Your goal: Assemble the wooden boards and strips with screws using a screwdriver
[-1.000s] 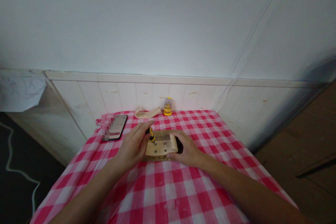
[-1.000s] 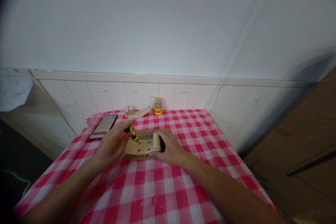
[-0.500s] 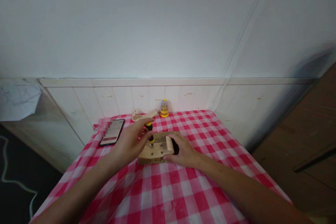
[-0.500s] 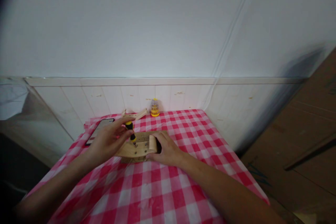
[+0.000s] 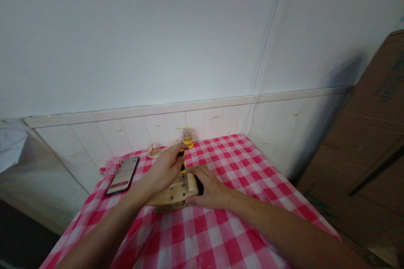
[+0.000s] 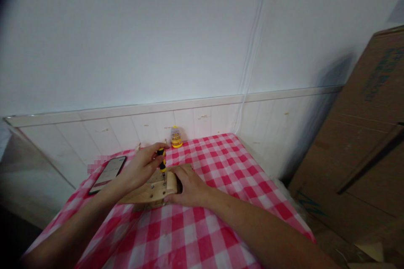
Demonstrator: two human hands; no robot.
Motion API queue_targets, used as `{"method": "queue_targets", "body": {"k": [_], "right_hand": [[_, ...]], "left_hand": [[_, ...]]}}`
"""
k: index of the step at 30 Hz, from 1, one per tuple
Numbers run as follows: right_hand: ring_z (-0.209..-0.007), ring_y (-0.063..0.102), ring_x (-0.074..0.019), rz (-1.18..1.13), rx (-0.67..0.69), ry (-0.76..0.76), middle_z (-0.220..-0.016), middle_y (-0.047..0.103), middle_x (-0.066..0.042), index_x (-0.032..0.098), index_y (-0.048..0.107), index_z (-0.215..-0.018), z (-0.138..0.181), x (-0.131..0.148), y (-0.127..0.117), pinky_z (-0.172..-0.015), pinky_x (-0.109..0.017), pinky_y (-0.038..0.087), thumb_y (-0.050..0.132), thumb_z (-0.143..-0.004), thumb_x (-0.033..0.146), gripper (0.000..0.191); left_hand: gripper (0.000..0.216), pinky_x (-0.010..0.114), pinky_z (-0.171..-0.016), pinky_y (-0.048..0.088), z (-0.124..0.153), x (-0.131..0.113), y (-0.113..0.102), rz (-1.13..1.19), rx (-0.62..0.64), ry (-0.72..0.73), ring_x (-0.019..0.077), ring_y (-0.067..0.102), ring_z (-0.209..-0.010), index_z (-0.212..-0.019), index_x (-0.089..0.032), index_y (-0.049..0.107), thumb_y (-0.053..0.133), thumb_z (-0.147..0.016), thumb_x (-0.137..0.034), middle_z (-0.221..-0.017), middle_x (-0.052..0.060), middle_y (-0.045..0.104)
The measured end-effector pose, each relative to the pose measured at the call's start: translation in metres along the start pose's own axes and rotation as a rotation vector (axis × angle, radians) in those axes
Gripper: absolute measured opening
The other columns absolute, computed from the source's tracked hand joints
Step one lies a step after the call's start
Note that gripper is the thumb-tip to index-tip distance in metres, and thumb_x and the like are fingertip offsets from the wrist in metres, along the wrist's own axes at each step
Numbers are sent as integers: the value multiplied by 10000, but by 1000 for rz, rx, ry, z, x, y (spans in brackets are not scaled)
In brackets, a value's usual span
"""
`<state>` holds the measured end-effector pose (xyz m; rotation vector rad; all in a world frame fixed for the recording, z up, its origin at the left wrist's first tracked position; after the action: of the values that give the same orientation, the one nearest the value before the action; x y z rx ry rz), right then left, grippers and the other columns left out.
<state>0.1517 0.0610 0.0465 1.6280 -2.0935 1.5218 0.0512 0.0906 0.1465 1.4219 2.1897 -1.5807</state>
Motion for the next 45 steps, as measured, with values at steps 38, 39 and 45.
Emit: {"method": "queue_targets", "body": {"k": [38,39,45], "right_hand": [[-1204,584,-291,-44,4,-18,-1297,612,-84,296,472,-1385,1,0,0,-1013,-475,483,888,-712,406,799],[-1211,581,-291,-47,6,-14,-1305,608,-86,297,469,-1387,1,-1,0,-1015,-478,482,882,-718,407,793],[-1117,625,-290,-120,67,93,-1252,636,-96,255,528,-1329,-6,-6,-7,-932,-465,525,890,-675,458,775]], "left_hand": [[395,350,-863,567,36,19,-4,59,-51,56,223,707,-1000,-1267,-195,642,538,-886,-191,-1122,100,741],[423,361,-879,561,35,19,-4,77,-28,55,226,704,-1014,-1296,-199,622,530,-883,-179,-1137,102,738],[263,301,-754,553,30,21,-4,253,92,-30,181,692,-831,-1088,-193,633,646,-828,-224,-957,43,723]]}}
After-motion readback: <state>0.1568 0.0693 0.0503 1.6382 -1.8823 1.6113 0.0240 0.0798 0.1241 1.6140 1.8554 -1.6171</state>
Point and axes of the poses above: each hand's wrist, its own z-axis away from the middle knuckle, its own y-axis out of the palm, x = y × z, the point moved 10 cm from there along -z, towards the middle knuckle
